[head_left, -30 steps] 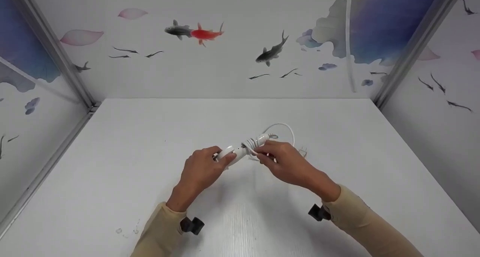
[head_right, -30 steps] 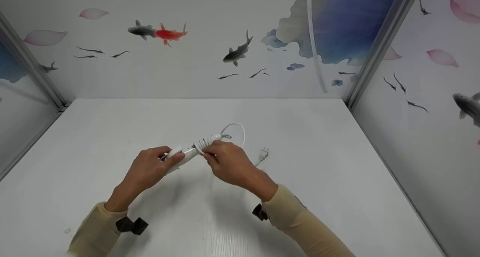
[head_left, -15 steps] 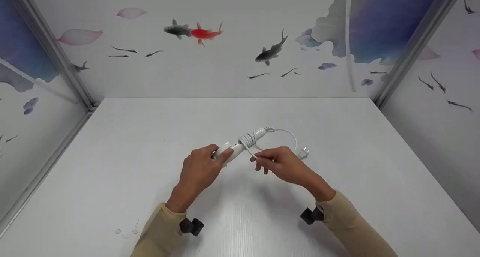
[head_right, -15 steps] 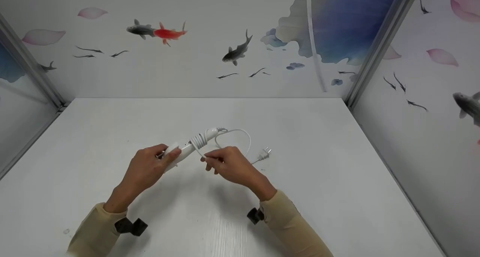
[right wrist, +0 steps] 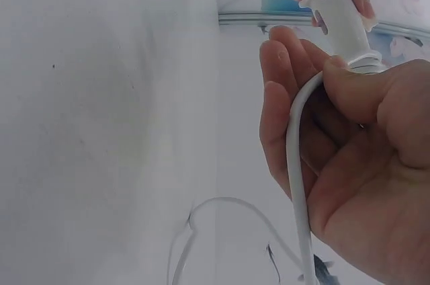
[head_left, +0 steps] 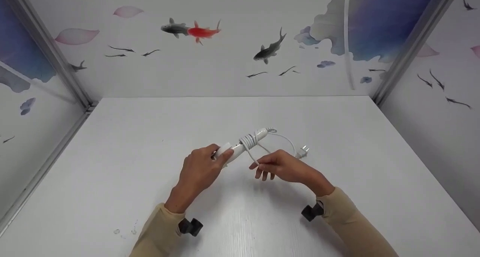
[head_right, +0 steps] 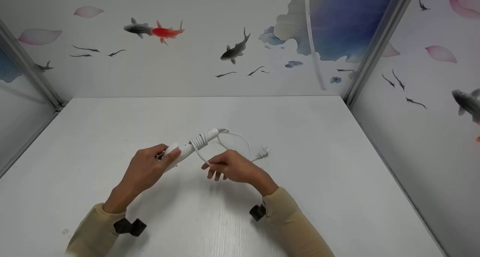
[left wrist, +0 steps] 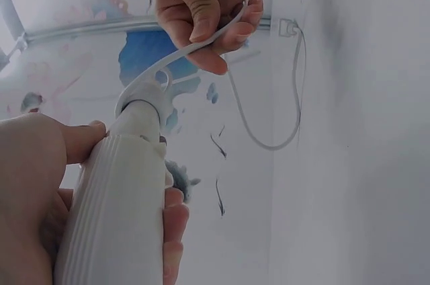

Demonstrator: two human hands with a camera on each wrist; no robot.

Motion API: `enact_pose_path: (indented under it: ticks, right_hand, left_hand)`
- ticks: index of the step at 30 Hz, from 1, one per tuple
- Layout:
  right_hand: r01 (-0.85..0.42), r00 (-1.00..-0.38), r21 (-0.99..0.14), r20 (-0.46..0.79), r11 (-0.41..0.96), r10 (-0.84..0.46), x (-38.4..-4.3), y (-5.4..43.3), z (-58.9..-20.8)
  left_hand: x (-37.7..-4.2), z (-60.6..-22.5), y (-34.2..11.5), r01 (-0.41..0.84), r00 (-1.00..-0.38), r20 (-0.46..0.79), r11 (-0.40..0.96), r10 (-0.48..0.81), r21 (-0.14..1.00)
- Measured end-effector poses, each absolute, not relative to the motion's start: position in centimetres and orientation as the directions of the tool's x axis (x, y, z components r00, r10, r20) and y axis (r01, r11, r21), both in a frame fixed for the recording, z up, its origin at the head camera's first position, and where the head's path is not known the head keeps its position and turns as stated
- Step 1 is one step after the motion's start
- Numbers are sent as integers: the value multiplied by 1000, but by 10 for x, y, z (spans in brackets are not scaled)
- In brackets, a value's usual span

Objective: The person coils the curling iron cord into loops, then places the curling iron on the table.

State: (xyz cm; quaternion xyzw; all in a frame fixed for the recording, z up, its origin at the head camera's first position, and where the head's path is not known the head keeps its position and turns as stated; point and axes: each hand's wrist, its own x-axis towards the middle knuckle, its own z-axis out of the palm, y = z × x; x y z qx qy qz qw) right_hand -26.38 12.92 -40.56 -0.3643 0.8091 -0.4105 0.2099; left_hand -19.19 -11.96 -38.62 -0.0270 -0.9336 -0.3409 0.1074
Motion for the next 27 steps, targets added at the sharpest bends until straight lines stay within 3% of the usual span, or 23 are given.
enact_pose_path:
  ticks: [8,17,22,27]
  right_hand:
    - [-394,-695,-795,-72,462,-716,-265,127,-411]
    - [-334,-821,-723,-93,605,-564,-269,128,-421]
    - [-390,-800,-743,-20,545,-600,-271,130,-423]
    - [-370,-797,-779,-14,507,-604,-272,132,-425]
  left_hand:
    - [-189,-383,-123,210,-967,249,734,58,646]
    - [-189,-381,-127,244,-966,234,685,110,686]
    - [-189,-382,-130,285,-959,208,655,195,700]
    - [-189,-382,-133,377,-920,196,635,339,674]
